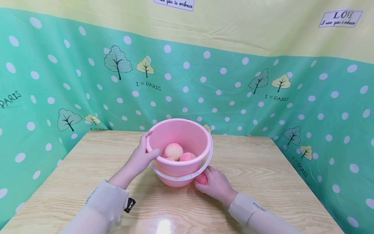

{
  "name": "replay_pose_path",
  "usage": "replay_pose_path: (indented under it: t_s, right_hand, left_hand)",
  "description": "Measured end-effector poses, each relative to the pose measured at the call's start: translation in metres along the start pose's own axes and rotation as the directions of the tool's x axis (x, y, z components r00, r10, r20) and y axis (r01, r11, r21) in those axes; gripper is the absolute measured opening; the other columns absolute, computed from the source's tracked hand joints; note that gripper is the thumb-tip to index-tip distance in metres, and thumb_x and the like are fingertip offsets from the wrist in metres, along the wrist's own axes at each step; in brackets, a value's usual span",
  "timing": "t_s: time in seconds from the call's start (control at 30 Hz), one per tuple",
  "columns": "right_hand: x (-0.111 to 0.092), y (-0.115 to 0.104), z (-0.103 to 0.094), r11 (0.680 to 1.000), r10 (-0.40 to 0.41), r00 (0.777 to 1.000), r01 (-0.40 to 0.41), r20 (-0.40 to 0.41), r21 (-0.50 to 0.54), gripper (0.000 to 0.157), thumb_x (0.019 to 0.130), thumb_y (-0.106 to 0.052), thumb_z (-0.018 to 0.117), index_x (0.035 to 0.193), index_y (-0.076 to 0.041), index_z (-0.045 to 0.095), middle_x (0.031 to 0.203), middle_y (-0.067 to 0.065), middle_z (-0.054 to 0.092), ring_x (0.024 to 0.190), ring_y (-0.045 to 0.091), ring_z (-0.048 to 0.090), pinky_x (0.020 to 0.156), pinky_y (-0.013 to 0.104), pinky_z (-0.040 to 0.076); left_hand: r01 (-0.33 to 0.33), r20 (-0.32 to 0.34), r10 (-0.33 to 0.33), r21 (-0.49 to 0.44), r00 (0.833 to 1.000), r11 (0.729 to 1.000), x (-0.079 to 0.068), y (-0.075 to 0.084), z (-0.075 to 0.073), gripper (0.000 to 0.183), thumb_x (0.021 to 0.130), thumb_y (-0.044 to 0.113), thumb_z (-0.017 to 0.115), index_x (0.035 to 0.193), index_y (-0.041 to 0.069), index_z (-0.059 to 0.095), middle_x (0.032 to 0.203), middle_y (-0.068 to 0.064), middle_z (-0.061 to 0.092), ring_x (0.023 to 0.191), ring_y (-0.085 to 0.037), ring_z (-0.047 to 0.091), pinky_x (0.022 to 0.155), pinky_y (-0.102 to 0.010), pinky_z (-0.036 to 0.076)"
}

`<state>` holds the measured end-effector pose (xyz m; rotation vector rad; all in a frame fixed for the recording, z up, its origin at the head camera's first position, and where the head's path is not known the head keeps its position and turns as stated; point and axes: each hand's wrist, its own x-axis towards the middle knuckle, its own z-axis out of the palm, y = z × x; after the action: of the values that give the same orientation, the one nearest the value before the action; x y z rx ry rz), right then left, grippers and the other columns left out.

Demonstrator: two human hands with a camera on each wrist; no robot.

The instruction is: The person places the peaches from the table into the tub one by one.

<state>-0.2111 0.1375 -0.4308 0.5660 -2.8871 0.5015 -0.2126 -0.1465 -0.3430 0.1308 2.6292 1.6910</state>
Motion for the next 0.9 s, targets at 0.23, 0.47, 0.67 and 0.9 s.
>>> replay_pose_path:
  t_s: [0.23,0.47,0.67,0.9]
  right_hand:
    - [0.0,0.0,-0.003,1.0,-0.013,1.0,0.013,0.004,-0.019,0.057,0.074,-0.051,0.065,0.12,-0.019,0.056,0.094,-0.004,0.058,0.073,0.01,0.052,0.063,0.025,0.047]
    - [-0.003,-0.001,-0.008,1.0,-0.015,1.0,0.015,0.021,-0.022,0.055,0.074,-0.049,0.066,0.12,-0.022,0.055,0.093,-0.004,0.058,0.07,0.009,0.05,0.061,0.023,0.046]
    - [-0.005,-0.001,-0.012,0.999,-0.028,0.999,0.029,0.045,-0.026,0.054,0.074,-0.047,0.065,0.12,-0.021,0.054,0.09,-0.005,0.055,0.068,0.008,0.048,0.057,0.021,0.043]
    - [-0.009,0.0,-0.015,0.991,-0.103,0.995,0.104,0.02,-0.085,0.05,0.074,-0.047,0.064,0.115,-0.019,0.057,0.088,-0.005,0.056,0.066,0.008,0.049,0.057,0.022,0.042]
  left_hand:
    - [0.007,0.003,-0.007,0.014,1.0,1.0,0.001,0.0,-0.001,0.084,0.084,0.035,0.058,0.148,0.03,0.004,0.149,-0.014,0.024,0.131,-0.034,0.034,0.102,-0.054,0.034]
    - [0.005,0.008,-0.006,0.026,1.0,1.0,0.003,-0.001,-0.001,0.085,0.084,0.038,0.059,0.148,0.029,0.004,0.149,-0.014,0.024,0.131,-0.033,0.034,0.102,-0.055,0.033]
    - [0.004,0.012,-0.004,0.021,1.0,1.0,0.002,0.0,-0.001,0.086,0.084,0.04,0.059,0.148,0.028,0.003,0.149,-0.014,0.023,0.132,-0.033,0.033,0.103,-0.054,0.033]
    - [0.015,0.018,-0.015,0.019,1.0,1.0,0.001,0.001,-0.002,0.086,0.084,0.04,0.059,0.148,0.029,0.002,0.15,-0.014,0.022,0.132,-0.034,0.032,0.102,-0.055,0.033]
